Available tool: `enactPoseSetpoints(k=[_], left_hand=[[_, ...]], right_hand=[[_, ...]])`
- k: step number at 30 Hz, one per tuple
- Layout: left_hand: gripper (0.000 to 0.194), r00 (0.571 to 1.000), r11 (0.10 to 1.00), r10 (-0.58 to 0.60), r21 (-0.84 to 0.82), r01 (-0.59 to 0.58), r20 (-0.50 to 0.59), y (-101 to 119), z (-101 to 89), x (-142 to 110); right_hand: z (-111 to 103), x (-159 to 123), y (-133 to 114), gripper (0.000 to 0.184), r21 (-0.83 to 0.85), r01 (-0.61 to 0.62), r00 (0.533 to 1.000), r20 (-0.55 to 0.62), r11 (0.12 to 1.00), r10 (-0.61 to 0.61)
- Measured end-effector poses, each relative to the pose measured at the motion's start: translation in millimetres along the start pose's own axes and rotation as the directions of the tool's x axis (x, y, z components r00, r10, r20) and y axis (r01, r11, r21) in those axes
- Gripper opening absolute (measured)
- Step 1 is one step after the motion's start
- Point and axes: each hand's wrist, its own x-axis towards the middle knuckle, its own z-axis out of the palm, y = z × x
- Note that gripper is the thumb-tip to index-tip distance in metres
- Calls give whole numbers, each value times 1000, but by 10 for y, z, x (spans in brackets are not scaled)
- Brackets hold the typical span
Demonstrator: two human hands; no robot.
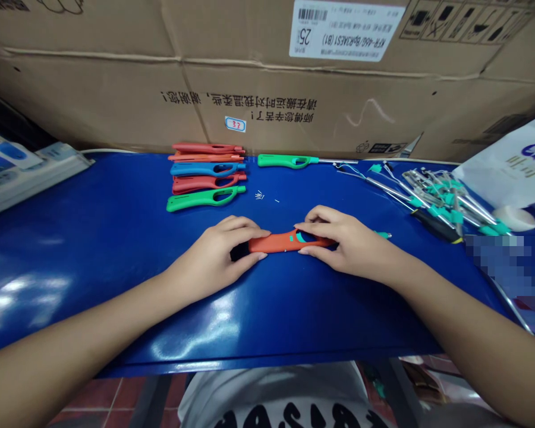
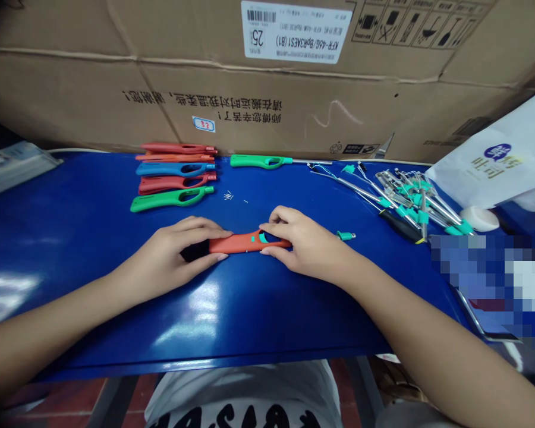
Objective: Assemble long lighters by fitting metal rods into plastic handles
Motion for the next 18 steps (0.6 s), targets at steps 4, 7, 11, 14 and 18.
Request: enactPoseSetpoints(k=[4, 7, 11, 14, 18], left_hand=[[29, 998, 992, 61, 107, -61, 5, 10, -6, -7], [30, 989, 953, 132, 266, -143, 61, 22, -16, -31], [32, 983, 915, 159, 361, -181, 90, 31, -29, -54], [32, 985, 928, 162, 331, -172, 59, 24, -26, -53], [29, 984, 940, 175, 294, -172, 15, 17, -14, -44]], right_hand=[[23, -6, -76, 40, -177, 20, 1000, 24, 984, -16], [40, -2, -145, 43, -329, 79, 995, 79, 941, -56], [39, -7, -167, 44, -371, 158, 985, 125, 915, -119], [28, -11, -139, 42, -356, 164, 984, 120, 920, -129], [18, -1, -113, 39, -259, 123, 990, 94, 958, -102]])
